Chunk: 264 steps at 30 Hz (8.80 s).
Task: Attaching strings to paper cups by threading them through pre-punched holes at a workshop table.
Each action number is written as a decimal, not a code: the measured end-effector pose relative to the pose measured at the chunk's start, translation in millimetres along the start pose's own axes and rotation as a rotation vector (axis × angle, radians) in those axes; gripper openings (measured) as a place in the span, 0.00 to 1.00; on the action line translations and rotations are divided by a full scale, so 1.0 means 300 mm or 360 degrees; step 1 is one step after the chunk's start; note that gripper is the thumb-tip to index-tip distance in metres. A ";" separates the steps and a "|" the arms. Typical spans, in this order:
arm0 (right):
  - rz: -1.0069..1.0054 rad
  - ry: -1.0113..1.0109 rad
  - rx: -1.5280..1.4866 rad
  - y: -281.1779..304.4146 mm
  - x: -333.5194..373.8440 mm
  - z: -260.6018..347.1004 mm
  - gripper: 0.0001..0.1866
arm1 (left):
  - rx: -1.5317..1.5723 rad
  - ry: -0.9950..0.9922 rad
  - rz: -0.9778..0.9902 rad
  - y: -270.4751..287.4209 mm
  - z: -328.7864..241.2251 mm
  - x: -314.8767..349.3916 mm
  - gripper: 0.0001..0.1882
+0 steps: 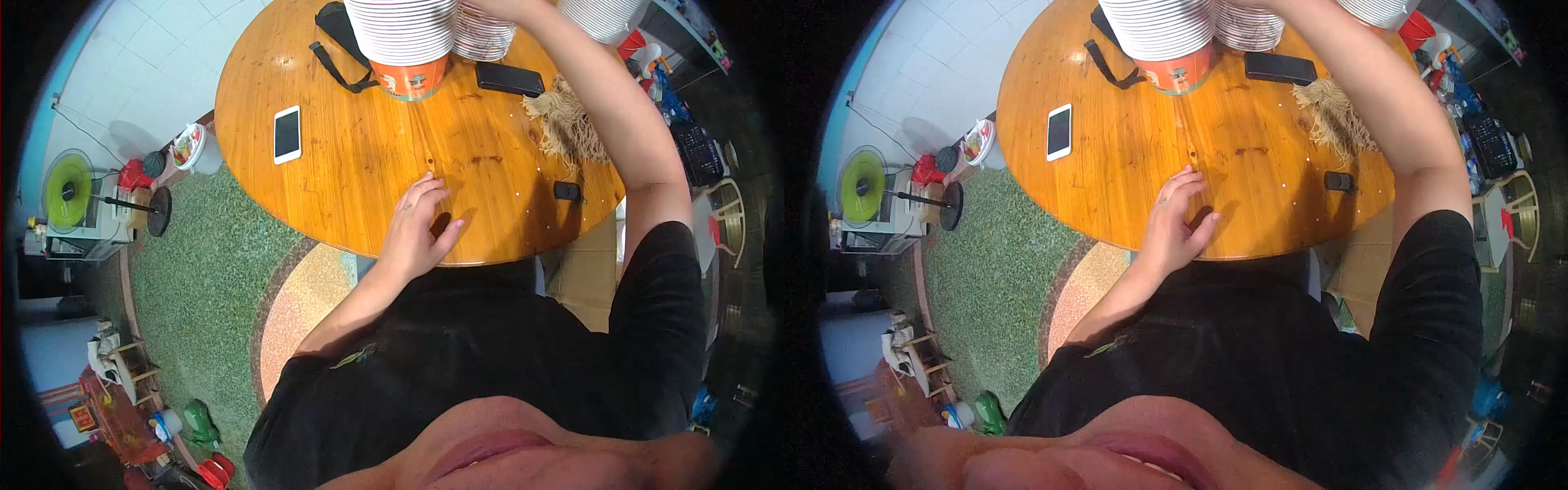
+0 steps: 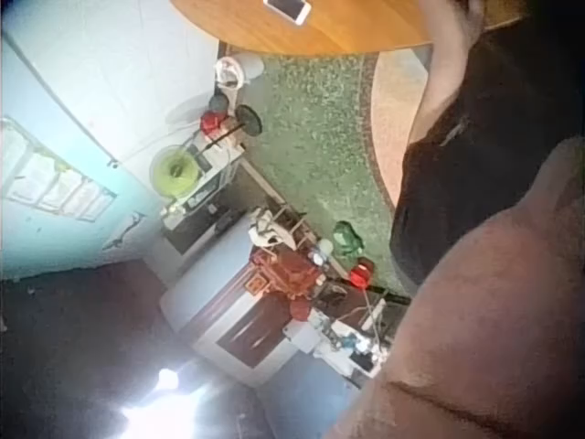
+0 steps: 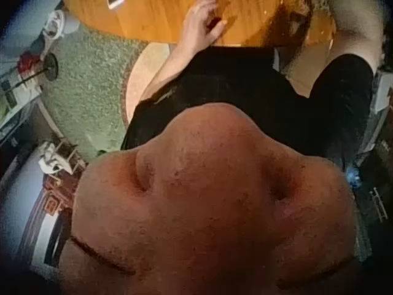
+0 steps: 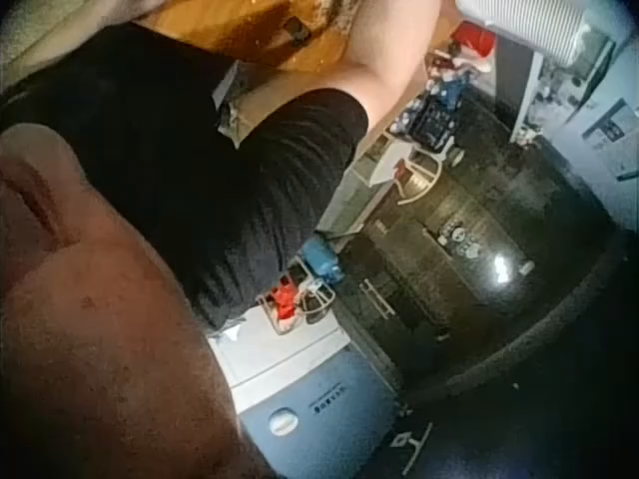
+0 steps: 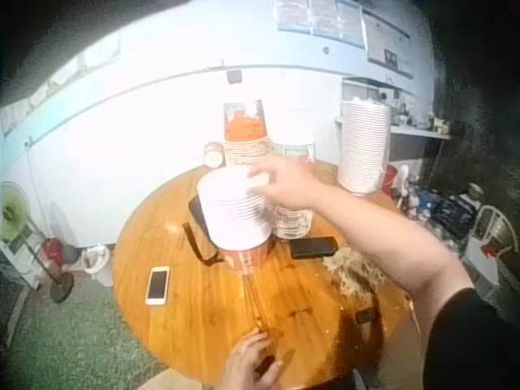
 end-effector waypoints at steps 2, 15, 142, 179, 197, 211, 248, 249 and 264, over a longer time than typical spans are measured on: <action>-0.0272 0.0320 0.0807 -0.102 0.005 0.021 0.17 | -0.0013 -0.0033 0.0052 -0.015 -0.009 -0.019 0.25; -0.0257 -0.0121 0.1087 -0.171 -0.031 0.155 0.19 | -0.0069 -0.0074 -0.0060 0.005 -0.015 0.008 0.20; 0.0130 -0.0845 -0.0837 -0.691 0.934 -0.162 0.04 | 0.1096 0.0448 -0.0532 0.006 0.028 0.125 0.08; -0.0801 -0.0846 -0.1816 -0.416 1.074 -0.469 0.06 | -0.0853 -0.0459 0.0385 0.003 -0.244 -0.285 0.15; -0.0683 -0.0876 -0.1703 -0.534 1.016 -0.322 0.06 | -0.0805 0.0160 0.0625 -0.027 -0.303 -0.345 0.16; -0.0333 -0.1076 -0.1446 -0.508 0.987 -0.301 0.08 | -0.0410 0.0525 0.0789 -0.064 -0.192 -0.294 0.21; -0.0420 -0.0909 -0.1124 -0.496 0.922 -0.227 0.06 | -0.0062 0.0709 0.1027 -0.043 -0.174 -0.315 0.04; -0.0443 -0.0867 -0.1195 -0.497 0.925 -0.225 0.06 | 0.0050 0.0799 0.0952 -0.039 -0.166 -0.304 0.04; -0.0520 -0.0815 -0.1102 -0.482 0.941 -0.161 0.05 | 0.0258 0.0532 0.0799 0.019 -0.168 -0.257 0.04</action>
Point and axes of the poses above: each hand's wrist, its own x-axis away from the middle knuckle, its own y-axis out of the back of the hand, z = x × y, the point moved 9 cm from there along -x, towards the middle knuckle, and after that the axes turned 14 degrees about -y, right-handed, at the moved point
